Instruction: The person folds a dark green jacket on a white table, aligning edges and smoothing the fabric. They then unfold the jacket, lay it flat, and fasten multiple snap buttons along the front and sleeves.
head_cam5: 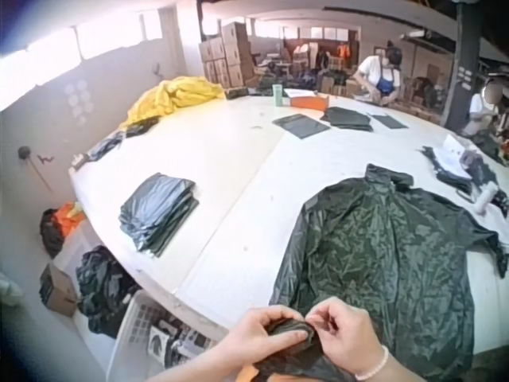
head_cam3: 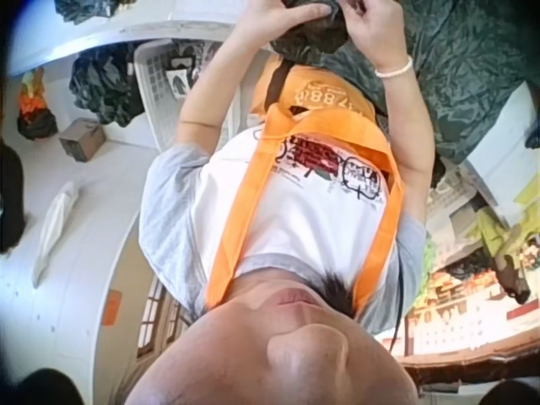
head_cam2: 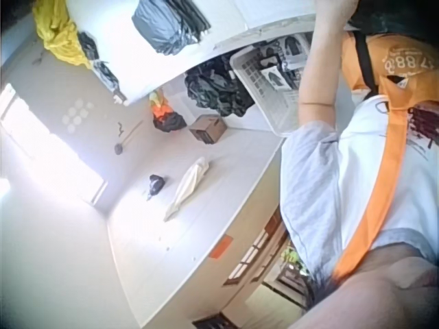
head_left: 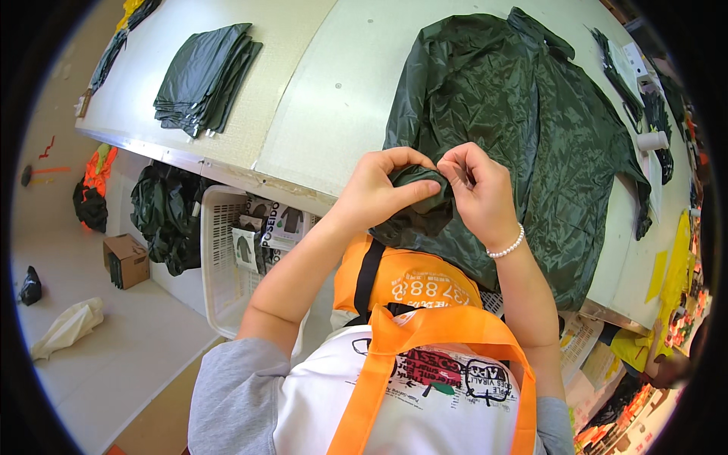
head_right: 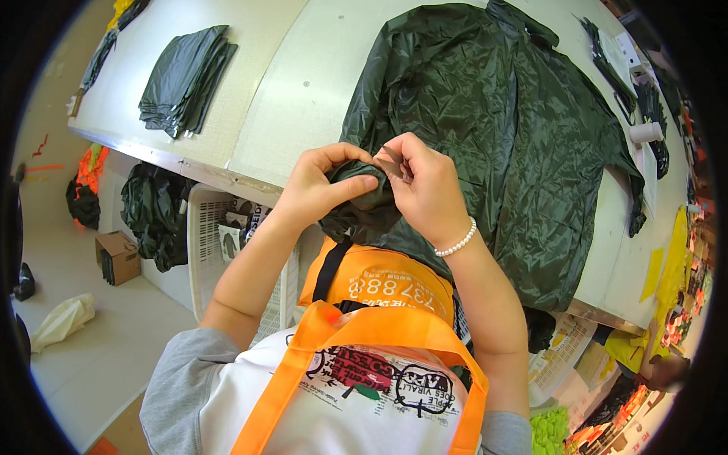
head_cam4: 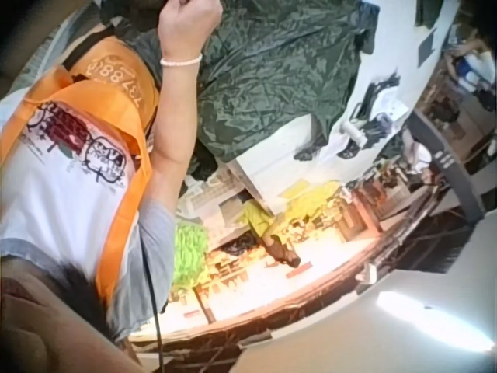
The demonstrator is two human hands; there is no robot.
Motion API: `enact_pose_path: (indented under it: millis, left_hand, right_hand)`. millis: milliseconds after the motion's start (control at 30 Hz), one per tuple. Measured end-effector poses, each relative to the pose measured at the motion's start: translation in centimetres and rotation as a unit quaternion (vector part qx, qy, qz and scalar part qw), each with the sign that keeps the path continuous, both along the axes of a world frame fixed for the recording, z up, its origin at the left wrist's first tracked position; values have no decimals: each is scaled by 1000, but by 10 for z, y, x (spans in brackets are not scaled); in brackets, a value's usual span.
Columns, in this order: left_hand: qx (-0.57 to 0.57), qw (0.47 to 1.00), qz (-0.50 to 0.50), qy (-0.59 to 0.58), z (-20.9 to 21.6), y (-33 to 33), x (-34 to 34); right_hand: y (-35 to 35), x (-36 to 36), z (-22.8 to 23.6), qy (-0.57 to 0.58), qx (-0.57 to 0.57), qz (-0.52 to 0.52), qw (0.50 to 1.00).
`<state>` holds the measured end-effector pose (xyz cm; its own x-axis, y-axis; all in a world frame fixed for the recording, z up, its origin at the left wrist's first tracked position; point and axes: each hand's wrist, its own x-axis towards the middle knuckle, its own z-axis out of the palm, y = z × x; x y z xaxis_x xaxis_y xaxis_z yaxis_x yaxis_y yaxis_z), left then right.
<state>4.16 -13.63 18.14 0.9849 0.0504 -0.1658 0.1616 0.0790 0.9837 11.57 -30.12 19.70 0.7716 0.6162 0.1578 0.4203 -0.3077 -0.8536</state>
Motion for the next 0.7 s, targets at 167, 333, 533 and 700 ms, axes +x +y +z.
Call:
enact_pose_path:
  millis: [167,333,533,700]
  left_hand:
    - [15,997,45,61,-3,2,4]
    - [5,995,62,75,2,3,5]
    - [34,996,46,73,0,1,8]
    - [48,995,43,73,1,1,7]
  right_hand:
    - [1,0,-14,90,78,-33,992]
    - [-27,-1,-3,71,14,-23,997]
    - [-22,-5,-2,-78,-28,-10,997]
    - [-17,-6,-2,-158,-66,-8,985]
